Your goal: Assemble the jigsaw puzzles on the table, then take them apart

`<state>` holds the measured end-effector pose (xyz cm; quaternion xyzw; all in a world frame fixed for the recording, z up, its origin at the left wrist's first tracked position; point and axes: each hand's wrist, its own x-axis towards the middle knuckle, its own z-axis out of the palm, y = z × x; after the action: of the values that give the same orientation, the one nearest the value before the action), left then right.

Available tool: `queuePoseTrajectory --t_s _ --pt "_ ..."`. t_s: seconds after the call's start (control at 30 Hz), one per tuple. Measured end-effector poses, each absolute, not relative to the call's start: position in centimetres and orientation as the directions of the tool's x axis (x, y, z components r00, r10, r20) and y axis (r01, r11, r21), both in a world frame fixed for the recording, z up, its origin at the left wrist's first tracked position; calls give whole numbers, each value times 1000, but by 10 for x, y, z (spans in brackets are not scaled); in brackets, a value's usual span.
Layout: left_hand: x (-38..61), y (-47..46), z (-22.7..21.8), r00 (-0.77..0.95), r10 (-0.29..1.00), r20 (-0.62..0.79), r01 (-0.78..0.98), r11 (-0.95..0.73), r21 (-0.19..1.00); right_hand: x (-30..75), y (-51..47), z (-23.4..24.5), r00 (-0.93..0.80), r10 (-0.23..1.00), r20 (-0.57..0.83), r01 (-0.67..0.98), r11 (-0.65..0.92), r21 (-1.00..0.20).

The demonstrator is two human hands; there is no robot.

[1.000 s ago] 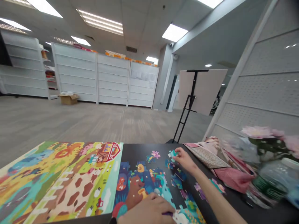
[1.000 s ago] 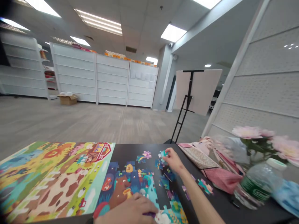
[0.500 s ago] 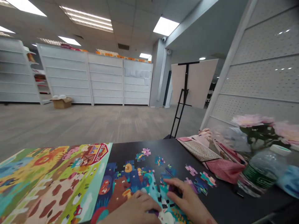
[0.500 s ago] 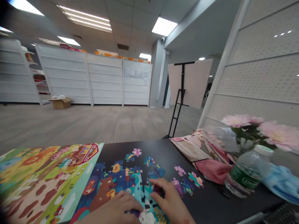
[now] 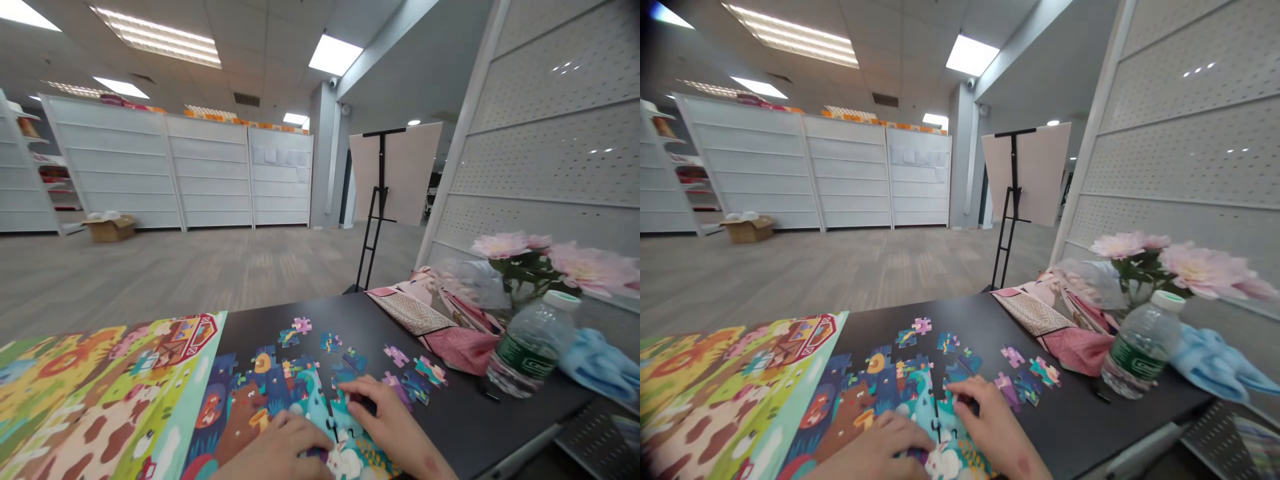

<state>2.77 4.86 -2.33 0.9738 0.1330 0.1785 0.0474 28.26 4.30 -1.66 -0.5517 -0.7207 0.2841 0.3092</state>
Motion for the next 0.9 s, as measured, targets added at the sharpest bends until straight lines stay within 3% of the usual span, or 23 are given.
queuePoseTrajectory --t_s 0.13,0.27,0.43,0.57,0.7,0.9 --pt "29 49 -28 896 284 343 297 -955 15 275 39 -13 -241 955 175 679 295 -673" --pt "32 51 -37 905 224 363 288 -948 -133 278 40 -11 -210 964 161 666 262 -698" --pt "35 51 -46 871 243 427 322 -938 -125 294 57 -12 -132 954 267 681 284 -675" --pt "47 54 -53 848 303 435 365 -929 -64 295 66 -13 -129 968 215 739 239 -630" --pt "70 61 -54 828 366 425 441 -893 -89 288 66 -17 -70 983 171 822 154 -548" --pt "90 70 -60 800 355 485 426 -904 -40 305 72 -32 -12 965 263 901 125 -416"
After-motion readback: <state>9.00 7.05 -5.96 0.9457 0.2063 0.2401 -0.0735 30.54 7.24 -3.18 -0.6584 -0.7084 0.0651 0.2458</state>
